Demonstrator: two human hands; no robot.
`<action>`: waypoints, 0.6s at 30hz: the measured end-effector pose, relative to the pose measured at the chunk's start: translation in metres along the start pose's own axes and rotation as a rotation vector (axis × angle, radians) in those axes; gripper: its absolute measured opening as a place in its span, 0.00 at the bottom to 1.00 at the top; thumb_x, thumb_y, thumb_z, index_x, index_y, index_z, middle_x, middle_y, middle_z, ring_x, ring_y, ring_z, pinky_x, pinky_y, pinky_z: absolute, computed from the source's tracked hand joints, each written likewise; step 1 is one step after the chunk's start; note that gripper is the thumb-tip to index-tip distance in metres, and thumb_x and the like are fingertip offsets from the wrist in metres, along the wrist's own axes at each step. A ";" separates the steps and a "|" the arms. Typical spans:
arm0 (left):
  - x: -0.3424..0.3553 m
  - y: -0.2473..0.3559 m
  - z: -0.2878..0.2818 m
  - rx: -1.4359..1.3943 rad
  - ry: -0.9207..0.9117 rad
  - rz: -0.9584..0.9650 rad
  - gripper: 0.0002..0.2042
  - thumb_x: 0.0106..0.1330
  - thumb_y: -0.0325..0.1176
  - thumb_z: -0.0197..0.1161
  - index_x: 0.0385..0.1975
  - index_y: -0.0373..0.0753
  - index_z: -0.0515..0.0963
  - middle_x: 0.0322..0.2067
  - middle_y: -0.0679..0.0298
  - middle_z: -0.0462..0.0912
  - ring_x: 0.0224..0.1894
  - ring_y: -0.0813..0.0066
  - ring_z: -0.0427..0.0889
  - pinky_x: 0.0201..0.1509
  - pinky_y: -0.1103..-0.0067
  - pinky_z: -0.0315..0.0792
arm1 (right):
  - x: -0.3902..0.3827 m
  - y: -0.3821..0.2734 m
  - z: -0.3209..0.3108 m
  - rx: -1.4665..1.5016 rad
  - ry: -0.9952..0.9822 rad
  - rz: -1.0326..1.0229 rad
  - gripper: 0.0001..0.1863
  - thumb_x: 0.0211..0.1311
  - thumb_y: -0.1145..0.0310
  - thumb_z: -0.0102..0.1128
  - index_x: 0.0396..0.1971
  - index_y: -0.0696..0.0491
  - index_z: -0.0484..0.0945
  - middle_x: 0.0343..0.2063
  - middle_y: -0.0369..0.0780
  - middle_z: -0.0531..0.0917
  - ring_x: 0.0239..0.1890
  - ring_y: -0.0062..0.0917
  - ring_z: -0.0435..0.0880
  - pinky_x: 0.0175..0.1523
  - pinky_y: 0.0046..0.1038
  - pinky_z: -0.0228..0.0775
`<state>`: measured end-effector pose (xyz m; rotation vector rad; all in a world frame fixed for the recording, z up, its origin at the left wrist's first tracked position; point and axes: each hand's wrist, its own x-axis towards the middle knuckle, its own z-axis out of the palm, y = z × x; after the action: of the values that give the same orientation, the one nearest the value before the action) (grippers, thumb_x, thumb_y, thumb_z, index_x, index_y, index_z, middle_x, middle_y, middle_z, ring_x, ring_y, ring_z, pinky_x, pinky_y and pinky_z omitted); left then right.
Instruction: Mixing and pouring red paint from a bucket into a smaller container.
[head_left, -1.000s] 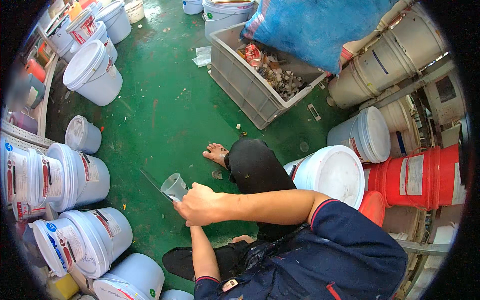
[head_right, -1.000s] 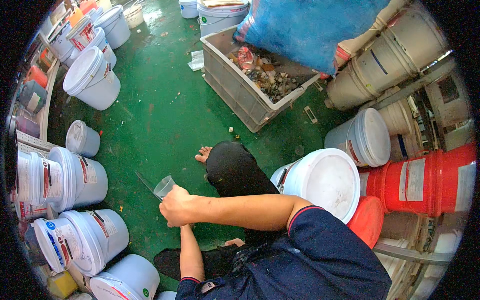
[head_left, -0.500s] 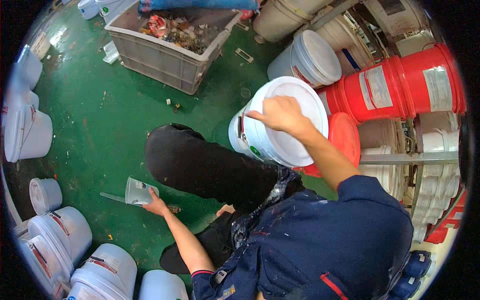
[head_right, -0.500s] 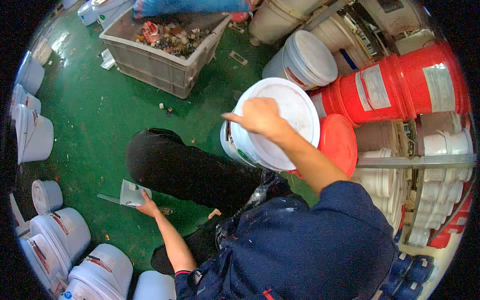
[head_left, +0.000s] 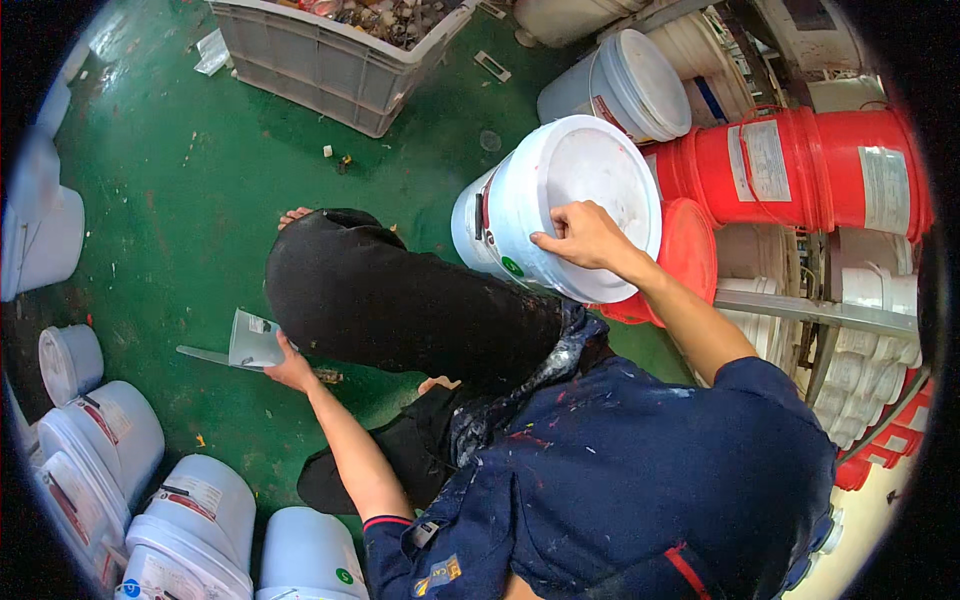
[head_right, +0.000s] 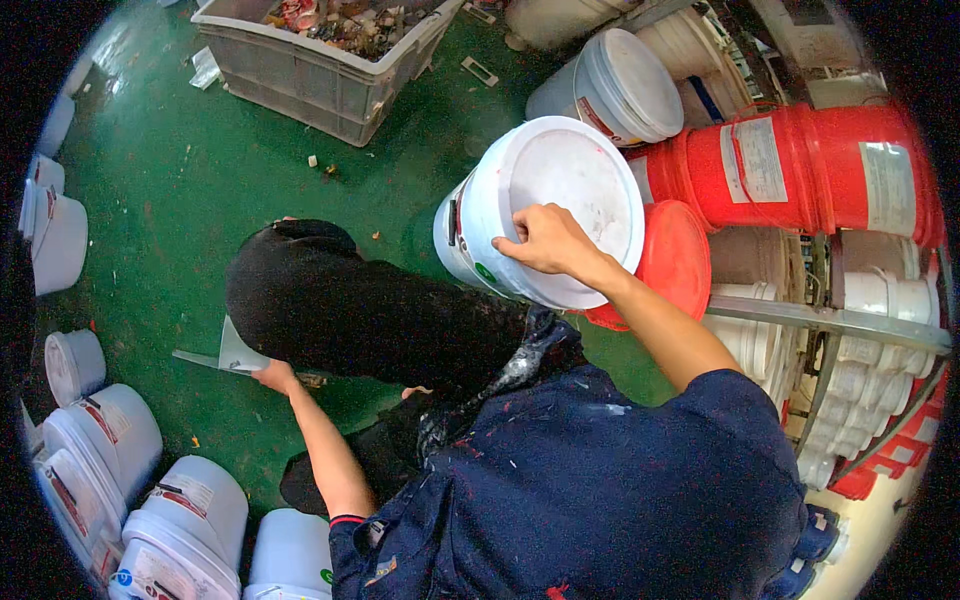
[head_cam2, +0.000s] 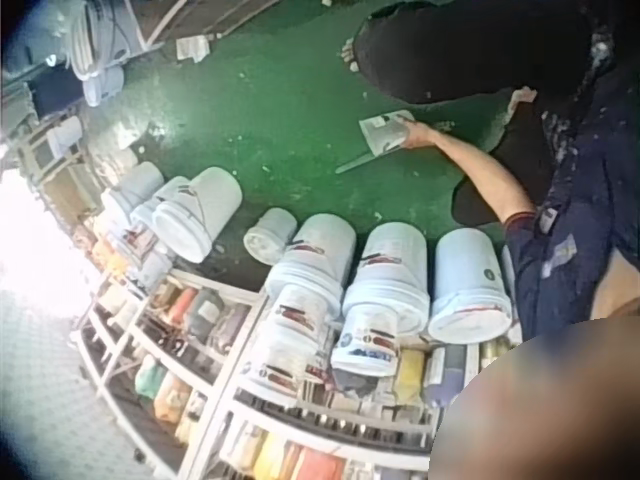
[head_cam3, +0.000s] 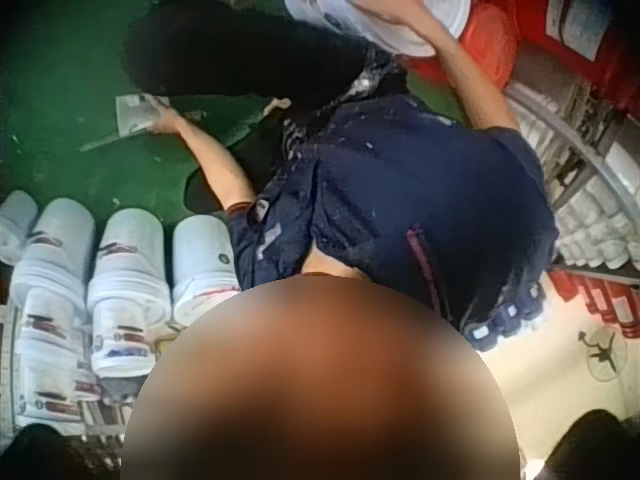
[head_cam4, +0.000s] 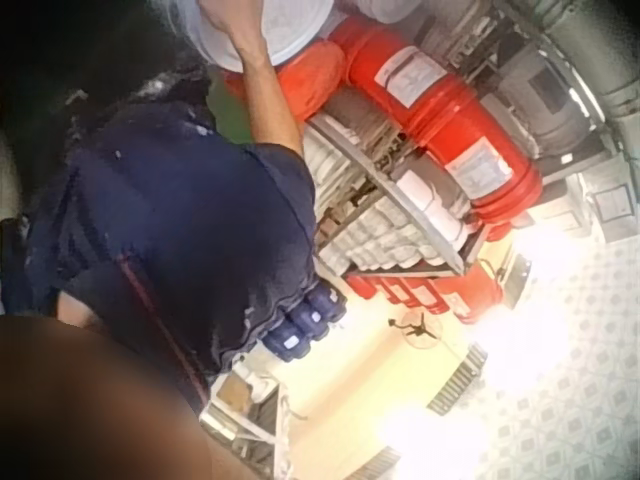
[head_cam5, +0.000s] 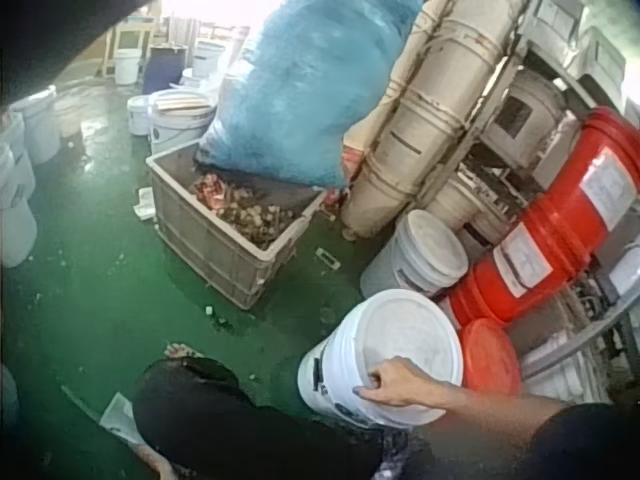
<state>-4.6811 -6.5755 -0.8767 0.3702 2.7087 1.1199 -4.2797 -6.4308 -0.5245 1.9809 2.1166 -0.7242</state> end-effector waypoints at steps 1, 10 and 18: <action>-0.001 0.003 -0.001 0.023 -0.042 -0.066 0.28 0.50 0.46 0.67 0.35 0.22 0.72 0.34 0.44 0.78 0.38 0.49 0.76 0.45 0.64 0.68 | -0.002 0.001 0.001 0.000 -0.024 -0.001 0.23 0.45 0.51 0.59 0.11 0.58 0.72 0.11 0.46 0.73 0.16 0.39 0.73 0.25 0.36 0.63; 0.021 0.017 -0.014 -0.144 -0.103 0.057 0.29 0.52 0.47 0.66 0.44 0.26 0.69 0.42 0.47 0.76 0.44 0.54 0.75 0.49 0.67 0.66 | -0.008 0.014 0.017 -0.075 0.325 -0.175 0.21 0.42 0.53 0.62 0.08 0.51 0.65 0.12 0.39 0.67 0.19 0.34 0.68 0.26 0.35 0.57; 0.107 0.088 -0.065 -0.478 -0.577 -0.221 0.28 0.55 0.44 0.64 0.45 0.25 0.68 0.44 0.51 0.75 0.43 0.63 0.75 0.49 0.71 0.67 | -0.004 0.035 0.025 0.162 0.269 -0.218 0.19 0.39 0.56 0.61 0.13 0.48 0.60 0.17 0.34 0.63 0.25 0.28 0.59 0.34 0.31 0.48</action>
<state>-4.7866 -6.5269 -0.7767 0.2548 1.8692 1.2989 -4.2506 -6.4452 -0.5525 2.0501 2.5359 -0.7171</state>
